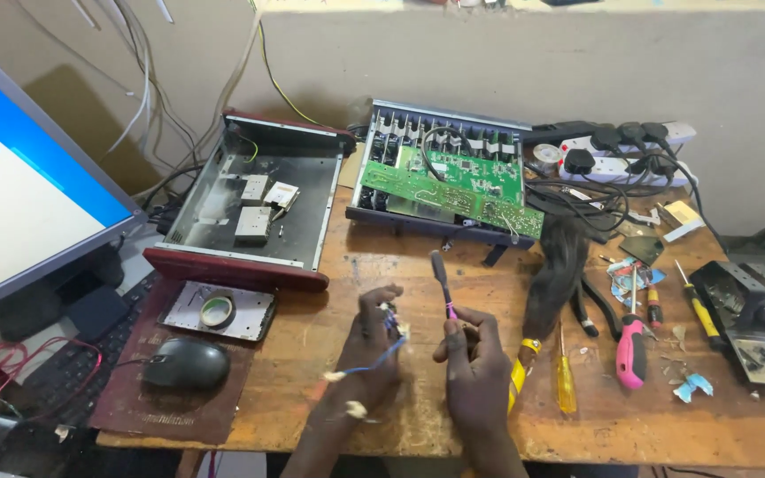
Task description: The person cleans a circuit board with a brush, then uses a soldering iron to work on the board's components. They also use pliers to manipulate wires on a smaller electronic component.
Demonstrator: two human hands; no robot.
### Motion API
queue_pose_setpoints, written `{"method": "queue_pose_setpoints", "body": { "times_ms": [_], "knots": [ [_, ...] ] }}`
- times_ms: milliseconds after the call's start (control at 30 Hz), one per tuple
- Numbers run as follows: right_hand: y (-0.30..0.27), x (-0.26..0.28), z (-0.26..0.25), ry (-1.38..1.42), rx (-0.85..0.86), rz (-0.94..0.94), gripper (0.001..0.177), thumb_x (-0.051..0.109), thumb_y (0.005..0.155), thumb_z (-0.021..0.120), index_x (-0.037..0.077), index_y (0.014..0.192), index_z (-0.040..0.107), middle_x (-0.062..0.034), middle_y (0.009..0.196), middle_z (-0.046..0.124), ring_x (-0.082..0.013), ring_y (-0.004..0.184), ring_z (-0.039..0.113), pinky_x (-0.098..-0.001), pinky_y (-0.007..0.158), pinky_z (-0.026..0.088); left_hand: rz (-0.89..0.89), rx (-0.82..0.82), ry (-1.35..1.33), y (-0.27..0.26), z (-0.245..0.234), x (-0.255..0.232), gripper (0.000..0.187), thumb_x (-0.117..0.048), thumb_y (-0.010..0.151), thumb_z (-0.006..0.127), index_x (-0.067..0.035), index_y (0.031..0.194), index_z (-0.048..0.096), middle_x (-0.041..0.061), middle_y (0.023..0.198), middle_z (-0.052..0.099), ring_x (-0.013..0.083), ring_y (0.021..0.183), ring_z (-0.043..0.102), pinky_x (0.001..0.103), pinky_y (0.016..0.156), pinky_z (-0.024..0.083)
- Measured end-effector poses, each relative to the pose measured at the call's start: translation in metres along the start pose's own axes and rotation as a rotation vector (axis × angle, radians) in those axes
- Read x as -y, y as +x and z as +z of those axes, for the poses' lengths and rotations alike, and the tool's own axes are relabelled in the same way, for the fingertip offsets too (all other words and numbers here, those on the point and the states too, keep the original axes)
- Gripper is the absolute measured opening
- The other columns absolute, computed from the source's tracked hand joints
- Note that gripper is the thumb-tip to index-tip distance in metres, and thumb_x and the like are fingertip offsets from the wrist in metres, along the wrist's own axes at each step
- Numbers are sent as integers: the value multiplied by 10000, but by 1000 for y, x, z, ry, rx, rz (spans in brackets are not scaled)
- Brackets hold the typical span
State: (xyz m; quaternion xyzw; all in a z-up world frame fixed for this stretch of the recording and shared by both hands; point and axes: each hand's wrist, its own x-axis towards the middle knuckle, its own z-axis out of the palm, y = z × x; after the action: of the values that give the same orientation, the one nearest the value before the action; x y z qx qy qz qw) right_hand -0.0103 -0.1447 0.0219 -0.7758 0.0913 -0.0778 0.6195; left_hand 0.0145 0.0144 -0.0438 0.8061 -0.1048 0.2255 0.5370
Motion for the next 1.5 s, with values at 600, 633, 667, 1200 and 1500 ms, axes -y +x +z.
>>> {"method": "queue_pose_setpoints", "body": {
  "times_ms": [600, 633, 667, 1200, 1500],
  "knots": [
    [-5, 16, -11, 178, 8, 135, 260, 249, 1039, 644, 96, 1239, 711, -120, 738, 707, -163, 503, 488, -308, 491, 425, -479, 12, -382, -5, -28, -50, 445, -252, 917, 786, -146, 1320, 629, 115, 1553, 676, 270, 1544, 558, 417, 1230, 458],
    [-1, 12, -12, 179, 11, 132, 260, 249, 1039, 644, 96, 1239, 711, -120, 738, 707, -163, 503, 488, -308, 491, 425, -477, 8, -382, -3, -23, -42, 445, -252, 917, 786, -146, 1320, 629, 115, 1553, 676, 270, 1544, 558, 417, 1230, 458],
    [1, 8, -12, 207, 51, 104, 241, 229, 1034, 659, 77, 1212, 715, -115, 777, 710, -165, 534, 512, -310, 500, 446, -412, 26, -706, -4, -20, -35, 523, -367, 949, 751, -99, 1366, 586, 181, 1493, 696, 309, 1469, 614, 462, 1228, 472],
    [-40, -2, -3, 204, 259, 156, 220, 201, 1047, 668, 22, 1127, 768, -143, 633, 640, -169, 471, 407, -319, 459, 306, -103, -127, -1296, 5, -13, -43, 552, -275, 986, 859, 30, 1374, 613, 235, 1398, 661, 330, 1384, 621, 471, 1294, 410],
    [-49, -48, 9, 758, 449, 352, 248, 229, 1064, 587, 21, 1198, 602, -202, 571, 567, -197, 267, 332, -299, 258, 265, -226, -119, -1377, 0, 0, -54, 632, -373, 956, 850, -32, 1421, 592, 208, 1522, 630, 348, 1502, 551, 405, 1305, 409]
  ]
}}
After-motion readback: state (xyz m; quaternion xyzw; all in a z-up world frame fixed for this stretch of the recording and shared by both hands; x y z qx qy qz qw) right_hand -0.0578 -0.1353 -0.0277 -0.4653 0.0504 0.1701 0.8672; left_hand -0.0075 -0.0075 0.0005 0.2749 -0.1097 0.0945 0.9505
